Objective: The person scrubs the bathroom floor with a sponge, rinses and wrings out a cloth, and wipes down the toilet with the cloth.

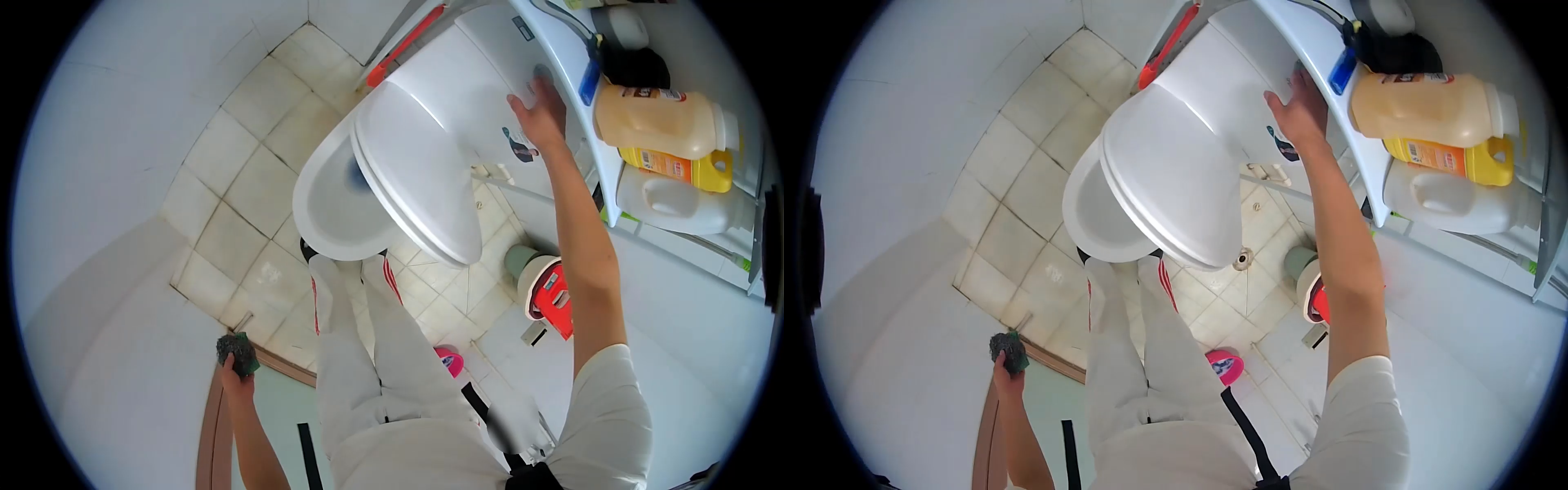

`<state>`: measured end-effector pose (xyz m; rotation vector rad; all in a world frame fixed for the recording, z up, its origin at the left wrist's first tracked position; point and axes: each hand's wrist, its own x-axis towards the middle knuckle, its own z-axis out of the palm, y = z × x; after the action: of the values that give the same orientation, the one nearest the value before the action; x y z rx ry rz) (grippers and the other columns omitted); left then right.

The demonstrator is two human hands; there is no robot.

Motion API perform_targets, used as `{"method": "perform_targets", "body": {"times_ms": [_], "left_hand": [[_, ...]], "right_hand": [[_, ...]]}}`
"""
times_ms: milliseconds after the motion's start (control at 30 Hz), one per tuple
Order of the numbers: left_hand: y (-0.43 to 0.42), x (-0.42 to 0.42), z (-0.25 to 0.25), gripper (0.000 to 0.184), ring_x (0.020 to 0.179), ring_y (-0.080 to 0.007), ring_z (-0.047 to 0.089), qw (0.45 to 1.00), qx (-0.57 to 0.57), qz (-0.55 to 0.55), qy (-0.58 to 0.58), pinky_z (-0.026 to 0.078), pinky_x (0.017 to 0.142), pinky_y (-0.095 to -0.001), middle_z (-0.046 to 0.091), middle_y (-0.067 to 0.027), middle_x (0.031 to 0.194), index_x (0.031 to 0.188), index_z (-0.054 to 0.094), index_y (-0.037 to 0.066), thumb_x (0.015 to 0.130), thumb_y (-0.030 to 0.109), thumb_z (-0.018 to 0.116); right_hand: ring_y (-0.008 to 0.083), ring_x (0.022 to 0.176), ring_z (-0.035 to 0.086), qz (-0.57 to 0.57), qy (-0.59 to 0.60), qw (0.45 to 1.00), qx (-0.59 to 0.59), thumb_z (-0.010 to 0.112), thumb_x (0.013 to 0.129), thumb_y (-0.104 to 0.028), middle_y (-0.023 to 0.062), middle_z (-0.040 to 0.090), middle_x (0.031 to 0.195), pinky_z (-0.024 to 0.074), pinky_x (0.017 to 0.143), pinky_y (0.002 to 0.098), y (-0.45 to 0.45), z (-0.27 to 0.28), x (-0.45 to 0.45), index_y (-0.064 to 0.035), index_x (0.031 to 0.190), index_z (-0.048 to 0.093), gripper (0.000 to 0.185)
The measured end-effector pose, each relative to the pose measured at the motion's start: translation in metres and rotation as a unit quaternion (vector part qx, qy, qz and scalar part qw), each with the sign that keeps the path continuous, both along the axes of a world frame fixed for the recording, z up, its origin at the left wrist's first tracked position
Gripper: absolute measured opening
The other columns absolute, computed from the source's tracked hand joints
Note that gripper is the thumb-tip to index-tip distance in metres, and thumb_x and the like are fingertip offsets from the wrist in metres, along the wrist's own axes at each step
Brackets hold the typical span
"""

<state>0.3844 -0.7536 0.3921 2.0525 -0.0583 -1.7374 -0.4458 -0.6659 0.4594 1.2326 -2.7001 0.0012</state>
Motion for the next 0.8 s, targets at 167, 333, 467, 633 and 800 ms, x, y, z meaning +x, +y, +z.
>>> {"method": "perform_targets", "body": {"times_ms": [167, 333, 467, 633, 800], "left_hand": [[-0.005, 0.029, -0.001, 0.040, 0.116, -0.0296, 0.061, 0.999, 0.021, 0.017, -0.021, 0.052, 0.096, -0.0438, 0.060, -0.0143, 0.130, 0.136, 0.050, 0.003, 0.099, 0.018, 0.055], [-0.008, 0.047, -0.004, 0.036, 0.112, -0.0285, 0.064, 0.999, 0.038, 0.017, -0.019, 0.054, 0.093, -0.0430, 0.064, -0.0128, 0.124, 0.133, 0.052, 0.006, 0.099, 0.016, 0.054], [-0.006, 0.032, -0.003, 0.045, 0.117, -0.0294, 0.060, 0.999, 0.039, 0.027, -0.027, 0.051, 0.096, -0.0441, 0.060, -0.0135, 0.130, 0.138, 0.049, 0.003, 0.098, 0.020, 0.060], [-0.007, 0.020, 0.001, 0.046, 0.118, -0.0316, 0.059, 0.998, 0.000, 0.046, 0.033, 0.052, 0.097, -0.0460, 0.058, -0.0164, 0.132, 0.139, 0.045, 0.001, 0.098, 0.016, 0.058], [-0.003, 0.028, 0.003, 0.046, 0.119, -0.0314, 0.059, 0.998, 0.002, 0.055, 0.011, 0.051, 0.098, -0.0449, 0.057, -0.0158, 0.133, 0.140, 0.045, 0.001, 0.098, 0.015, 0.058]], "right_hand": [[0.0390, 0.115, 0.061, -0.085, -0.030, 0.994, 0.065, 0.072, 0.087, -0.035, 0.0211, 0.065, 0.123, 0.0477, 0.100, 0.0424, -0.029, 0.004, -0.011, 0.0000, 0.136, 0.050, 0.064], [0.0377, 0.117, 0.060, -0.159, -0.060, 0.983, 0.073, 0.077, 0.081, -0.040, 0.0223, 0.064, 0.124, 0.0474, 0.101, 0.0423, -0.043, 0.019, 0.004, 0.0000, 0.137, 0.049, 0.074], [0.0368, 0.121, 0.059, -0.210, -0.087, 0.970, 0.091, 0.082, 0.072, -0.049, 0.0219, 0.061, 0.130, 0.0459, 0.103, 0.0416, -0.062, 0.024, 0.000, 0.0000, 0.134, 0.050, 0.084], [0.0355, 0.122, 0.060, -0.212, -0.074, 0.970, 0.089, 0.080, 0.070, -0.054, 0.0191, 0.060, 0.135, 0.0447, 0.106, 0.0392, -0.048, 0.012, -0.013, -0.0027, 0.141, 0.046, 0.094], [0.0378, 0.124, 0.057, -0.182, -0.061, 0.980, 0.056, 0.080, 0.075, -0.044, 0.0226, 0.060, 0.133, 0.0433, 0.107, 0.0408, -0.044, 0.004, -0.004, 0.0025, 0.140, 0.045, 0.087]]}}
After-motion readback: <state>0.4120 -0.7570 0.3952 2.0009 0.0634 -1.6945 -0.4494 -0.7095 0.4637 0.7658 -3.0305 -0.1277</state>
